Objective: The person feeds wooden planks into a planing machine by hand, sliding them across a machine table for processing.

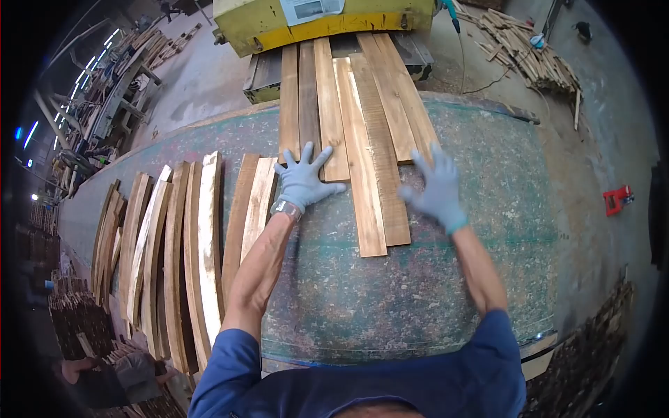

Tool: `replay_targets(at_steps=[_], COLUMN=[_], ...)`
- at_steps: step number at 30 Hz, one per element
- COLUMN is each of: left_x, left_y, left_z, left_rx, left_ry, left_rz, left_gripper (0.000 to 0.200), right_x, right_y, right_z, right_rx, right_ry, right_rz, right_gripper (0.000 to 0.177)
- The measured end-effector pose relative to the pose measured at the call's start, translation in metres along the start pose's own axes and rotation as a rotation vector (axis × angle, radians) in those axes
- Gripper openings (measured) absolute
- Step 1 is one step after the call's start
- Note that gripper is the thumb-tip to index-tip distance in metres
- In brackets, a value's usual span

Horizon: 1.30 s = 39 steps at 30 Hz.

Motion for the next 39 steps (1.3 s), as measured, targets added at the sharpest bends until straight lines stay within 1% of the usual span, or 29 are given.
replay_targets(at_steps=[1, 3, 6, 7, 9, 12, 14, 17, 18, 21, 22, 24, 27, 30, 32, 33, 34, 36, 39], left_x=[-0.001, 0.000, 0.004, 0.008, 0.012, 0.017, 0.020, 0.029, 0.036, 0.057, 0.060, 0.053, 0.045, 0.057, 0.063, 0.068, 0.075, 0.090, 0.118], left_y=[-0.001, -0.002, -0.004, -0.002, 0.002, 0.004, 0.004, 0.007, 0.010, 0.016, 0.015, 0.011, 0.006, 0.004, 0.004, 0.007, 0.010, 0.014, 0.018], left_z=[-0.001, 0.000, -0.003, -0.004, -0.007, -0.008, -0.009, -0.011, -0.015, -0.008, -0.005, 0.004, -0.006, -0.008, -0.005, -0.003, -0.001, 0.000, 0.000], left_rx=[0.045, 0.077, 0.087, 0.085, 0.073, 0.055, 0.051, 0.035, 0.031, -0.030, -0.021, 0.029, 0.029, 0.010, 0.038, 0.035, 0.029, 0.040, 0.032], left_ry=[-0.003, -0.009, -0.048, -0.067, -0.084, -0.101, -0.110, -0.052, -0.080, -0.076, -0.064, -0.115, -0.123, -0.139, -0.104, -0.133, -0.162, -0.206, -0.195], left_rz=[0.003, -0.019, -0.049, -0.053, -0.058, -0.060, -0.056, -0.041, -0.039, -0.057, -0.056, -0.065, -0.059, -0.045, -0.027, -0.024, -0.020, -0.023, -0.017], left_gripper=[0.105, 0.106, 0.106, 0.105, 0.105, 0.105, 0.105, 0.104, 0.104, 0.103, 0.102, 0.101, 0.100, 0.099, 0.098, 0.097, 0.096, 0.094, 0.093], right_x=[-0.031, -0.083, -0.094, -0.091, -0.077, -0.034, 0.000, 0.058, 0.070, 0.090, 0.086, 0.061, 0.016, 0.038, 0.068, 0.084, 0.093, 0.111, 0.137], right_y=[0.028, 0.087, 0.102, 0.101, 0.099, 0.092, 0.082, 0.068, 0.063, 0.061, 0.064, 0.027, -0.018, -0.018, -0.033, -0.037, -0.040, -0.042, -0.051], right_z=[0.008, 0.000, -0.019, -0.024, -0.033, -0.042, -0.055, -0.082, -0.089, -0.089, -0.059, -0.024, -0.010, -0.042, -0.055, -0.063, -0.068, -0.072, -0.084], right_rx=[0.134, 0.002, 0.080, 0.081, 0.090, 0.040, 0.043, 0.083, 0.102, 0.199, 0.122, 0.185, -0.151, -0.131, -0.120, -0.110, -0.062, -0.086, -0.083], right_ry=[0.011, 0.258, 0.097, 0.089, 0.085, 0.017, -0.015, -0.026, -0.022, -0.104, -0.145, -0.351, -0.237, -0.077, -0.048, -0.031, -0.028, -0.027, 0.023], right_rz=[0.031, 0.129, 0.082, 0.092, 0.117, 0.112, 0.111, 0.137, 0.143, 0.334, 0.268, 0.006, -0.270, -0.239, -0.192, -0.166, -0.185, -0.173, -0.175], right_gripper=[0.092, 0.097, 0.098, 0.096, 0.092, 0.080, 0.077, 0.075, 0.074, 0.073, 0.076, 0.079, 0.082, 0.083, 0.083, 0.083, 0.083, 0.082, 0.083])
Point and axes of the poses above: each hand's wrist, its own x-axis towards the middle knuckle, its own z-axis out of the back of the hand, y = z × x, the point moved 7 cm from there along x, towards the middle knuckle, and after that the axes turned 3 degrees about x, right-handed, at the moved point
